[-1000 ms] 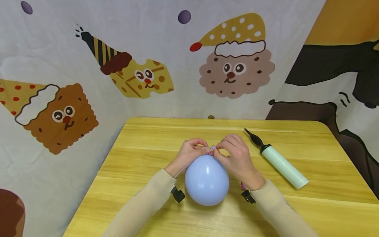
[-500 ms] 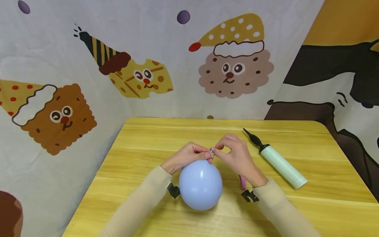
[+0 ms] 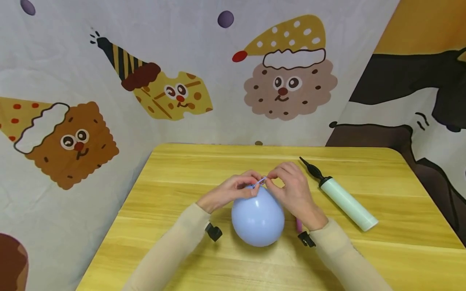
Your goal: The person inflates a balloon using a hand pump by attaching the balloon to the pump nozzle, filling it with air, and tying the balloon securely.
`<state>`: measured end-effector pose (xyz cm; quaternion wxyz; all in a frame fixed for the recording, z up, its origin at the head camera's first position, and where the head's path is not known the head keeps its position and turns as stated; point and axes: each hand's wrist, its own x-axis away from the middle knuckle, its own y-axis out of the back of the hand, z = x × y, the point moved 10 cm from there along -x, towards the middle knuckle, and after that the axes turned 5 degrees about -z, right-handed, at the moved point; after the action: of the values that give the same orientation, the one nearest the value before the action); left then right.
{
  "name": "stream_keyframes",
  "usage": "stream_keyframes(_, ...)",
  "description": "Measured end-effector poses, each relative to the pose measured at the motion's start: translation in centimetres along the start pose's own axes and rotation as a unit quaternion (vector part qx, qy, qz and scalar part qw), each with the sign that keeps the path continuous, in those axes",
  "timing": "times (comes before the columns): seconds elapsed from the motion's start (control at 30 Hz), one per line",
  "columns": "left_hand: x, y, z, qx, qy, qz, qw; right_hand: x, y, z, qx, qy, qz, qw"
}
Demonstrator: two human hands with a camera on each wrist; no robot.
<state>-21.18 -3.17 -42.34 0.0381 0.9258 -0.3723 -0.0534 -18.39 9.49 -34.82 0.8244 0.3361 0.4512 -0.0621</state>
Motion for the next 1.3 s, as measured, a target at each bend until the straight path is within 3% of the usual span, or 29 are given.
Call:
stream_keyframes(0.2, -0.1, -0.1, -1.0, -0.046, -0.019, -0.003, 0.9988, 0.2, 0.0, 0.1, 0.0, -0.016, 0.011, 0.9998)
stream_keyframes(0.47, -0.4, 0.5, -1.2, -0.12, -0.035, -0.039, 0.9914, 0.1, -0.5, 0.0, -0.011, -0.066, 0.037, 0.9971)
stream_keyframes(0.73, -0.4, 0.1, -1.5, -0.206, -0.071, -0.01, 0.976, 0.8, -1.5, -0.8, -0.016, -0.11, 0.073, 0.9911)
stream_keyframes(0.9, -0.3, 0.7, -2.1, -0.234, -0.091, -0.052, 0.9666, 0.7, -1.5, -0.5, -0.011, -0.098, 0.066, 0.993)
stream_keyframes(1.13, -0.1, 1.8, -1.5, -0.215, -0.047, -0.132, 0.9665, 0.5, -1.7, 0.0, 0.003, -0.086, 0.059, 0.9946)
stream_keyframes(1.3, 0.1, 2.2, -0.3, -0.159, 0.003, -0.165, 0.9733, 0.5, -1.8, -0.2, 0.015, -0.095, 0.057, 0.9937)
